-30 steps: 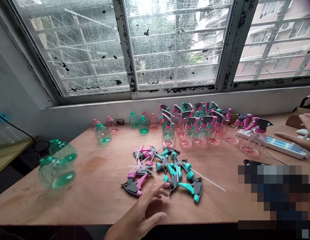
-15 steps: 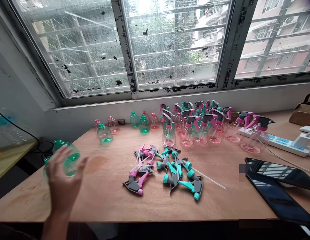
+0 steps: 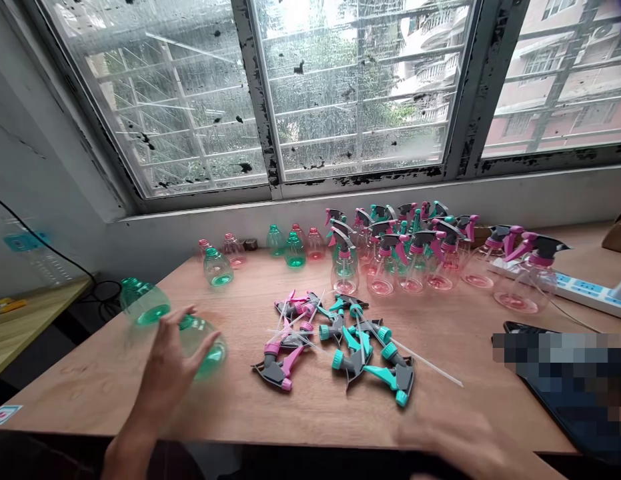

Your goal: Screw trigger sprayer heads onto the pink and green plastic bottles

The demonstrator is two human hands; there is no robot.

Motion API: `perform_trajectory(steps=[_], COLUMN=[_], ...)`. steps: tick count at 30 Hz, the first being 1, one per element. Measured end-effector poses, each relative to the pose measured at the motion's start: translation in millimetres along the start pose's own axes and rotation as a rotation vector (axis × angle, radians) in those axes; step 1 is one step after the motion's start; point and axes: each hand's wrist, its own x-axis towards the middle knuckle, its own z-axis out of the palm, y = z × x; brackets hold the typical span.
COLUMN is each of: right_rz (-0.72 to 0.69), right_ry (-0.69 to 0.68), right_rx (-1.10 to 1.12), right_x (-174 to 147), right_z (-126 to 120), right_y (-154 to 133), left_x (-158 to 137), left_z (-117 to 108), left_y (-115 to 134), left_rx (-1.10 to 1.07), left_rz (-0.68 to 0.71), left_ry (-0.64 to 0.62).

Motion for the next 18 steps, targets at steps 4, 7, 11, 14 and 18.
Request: perform_trajectory(steps=[4, 7, 11, 14, 18], right_rz=[0.041, 0.106, 0.254, 0.367, 0.491], right_ry=[0.074, 0.181, 0.018, -0.090, -0.196], right_rx=[-0.080, -0.224, -0.211, -0.071, 0.213], right_x=[36, 43, 41, 44, 50], right_z=[20, 31, 45, 52, 55], right_y=[14, 31, 44, 38, 16], left_x=[-24, -39, -47, -45, -41], left_z=[6, 8, 18, 26, 22], left_y=[42, 56, 48, 42, 59], left_rx=[-0.161, -0.246, -0.404, -0.574, -0.619], left_rz=[0.062, -0.033, -0.391, -0.552, -0.621], left_ry=[-0.137, -0.123, -0.285, -0.402, -0.175])
